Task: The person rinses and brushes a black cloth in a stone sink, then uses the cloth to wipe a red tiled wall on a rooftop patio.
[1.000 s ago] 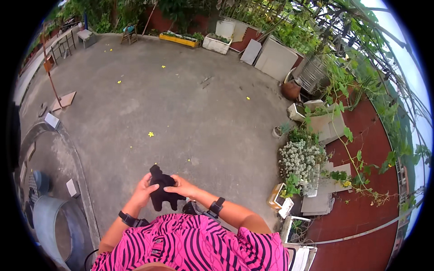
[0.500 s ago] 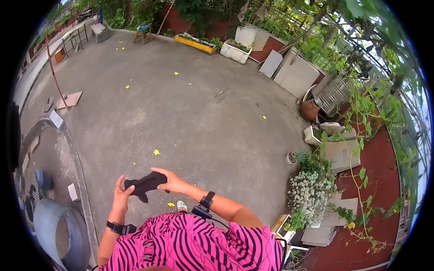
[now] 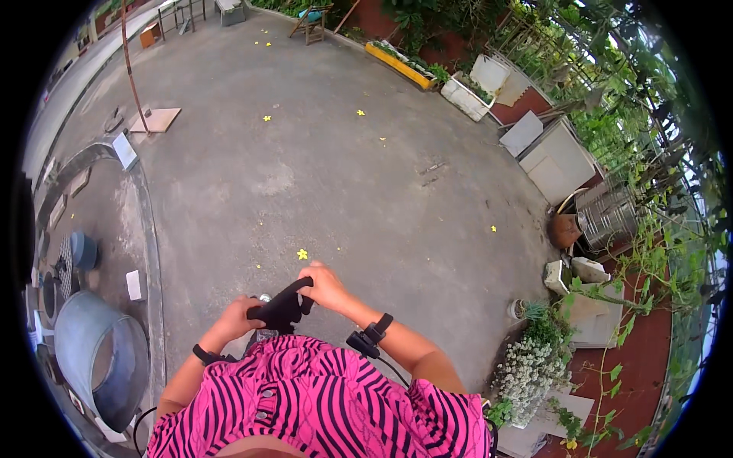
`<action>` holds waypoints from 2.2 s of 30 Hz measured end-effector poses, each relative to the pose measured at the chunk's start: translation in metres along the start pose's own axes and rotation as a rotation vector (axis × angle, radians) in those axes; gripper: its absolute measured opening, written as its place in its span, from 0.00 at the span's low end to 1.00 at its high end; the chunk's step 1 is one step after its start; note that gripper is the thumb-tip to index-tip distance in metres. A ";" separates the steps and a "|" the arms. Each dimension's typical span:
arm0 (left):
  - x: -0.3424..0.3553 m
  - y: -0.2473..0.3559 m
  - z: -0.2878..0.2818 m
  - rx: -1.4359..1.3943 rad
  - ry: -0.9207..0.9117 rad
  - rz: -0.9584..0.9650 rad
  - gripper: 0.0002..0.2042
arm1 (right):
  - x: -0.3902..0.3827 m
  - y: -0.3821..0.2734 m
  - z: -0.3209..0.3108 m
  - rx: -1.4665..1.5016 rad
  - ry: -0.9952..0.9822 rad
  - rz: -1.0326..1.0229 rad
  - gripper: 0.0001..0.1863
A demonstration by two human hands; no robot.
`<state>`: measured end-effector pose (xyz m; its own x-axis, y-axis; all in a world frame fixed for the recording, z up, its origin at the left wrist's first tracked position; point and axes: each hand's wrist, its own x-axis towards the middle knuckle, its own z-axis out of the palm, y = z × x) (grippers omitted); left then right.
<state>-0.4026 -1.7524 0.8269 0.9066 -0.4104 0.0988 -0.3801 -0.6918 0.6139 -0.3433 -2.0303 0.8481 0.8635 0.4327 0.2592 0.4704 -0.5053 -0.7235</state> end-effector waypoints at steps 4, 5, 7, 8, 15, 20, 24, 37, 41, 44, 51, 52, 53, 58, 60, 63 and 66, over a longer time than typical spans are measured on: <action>0.049 -0.036 -0.064 -0.111 0.157 -0.047 0.12 | 0.061 -0.021 -0.009 0.049 0.165 -0.126 0.12; 0.054 -0.037 -0.078 -0.200 0.244 -0.053 0.08 | 0.069 -0.025 -0.010 0.039 0.188 -0.132 0.14; 0.078 -0.058 -0.107 -0.321 0.323 0.014 0.08 | 0.098 -0.030 -0.013 0.114 0.168 -0.080 0.15; 0.092 -0.068 -0.121 -0.438 0.397 0.071 0.08 | 0.112 -0.033 -0.016 0.200 0.144 -0.025 0.17; 0.172 -0.086 -0.165 -0.887 0.333 -0.136 0.11 | 0.187 -0.023 -0.013 0.330 -0.005 0.094 0.17; 0.215 -0.122 -0.178 -0.826 0.360 -0.120 0.13 | 0.257 -0.015 -0.030 0.509 -0.121 0.397 0.18; 0.251 -0.160 -0.177 -0.841 0.406 -0.275 0.16 | 0.334 -0.010 -0.026 0.659 -0.076 0.289 0.16; 0.439 -0.114 -0.295 -1.659 0.231 -0.236 0.23 | 0.543 -0.071 -0.078 0.335 0.043 -0.386 0.19; 0.477 -0.128 -0.322 -1.478 0.275 -0.319 0.23 | 0.583 -0.074 -0.096 0.224 -0.038 -0.216 0.17; 0.507 -0.144 -0.342 -1.151 0.261 -0.318 0.22 | 0.621 -0.070 -0.106 0.003 0.015 -0.114 0.17; 0.571 -0.166 -0.428 -1.108 0.319 -0.174 0.27 | 0.716 -0.001 -0.122 0.196 0.255 -0.036 0.17; 0.577 -0.169 -0.447 -1.173 0.207 -0.184 0.28 | 0.726 -0.006 -0.129 0.223 0.223 -0.020 0.17; 0.582 -0.173 -0.464 -1.236 0.090 -0.195 0.29 | 0.731 -0.011 -0.134 0.413 0.020 0.122 0.18; 0.623 -0.212 -0.500 -1.166 0.054 -0.249 0.29 | 0.763 -0.050 -0.153 1.039 -0.255 0.136 0.22; 0.642 -0.225 -0.508 -1.055 0.074 -0.261 0.29 | 0.781 -0.054 -0.159 1.178 -0.292 0.115 0.22; 0.666 -0.216 -0.517 -1.067 -0.066 -0.233 0.35 | 0.807 -0.037 -0.176 1.577 -0.357 0.178 0.21; 0.696 -0.227 -0.533 -1.078 0.031 -0.211 0.36 | 0.851 -0.025 -0.179 1.791 -0.406 0.149 0.19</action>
<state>0.4129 -1.5639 1.1738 0.9445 -0.3191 -0.0782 0.1294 0.1424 0.9813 0.4118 -1.7833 1.2017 0.6553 0.7331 0.1820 -0.5652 0.6357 -0.5257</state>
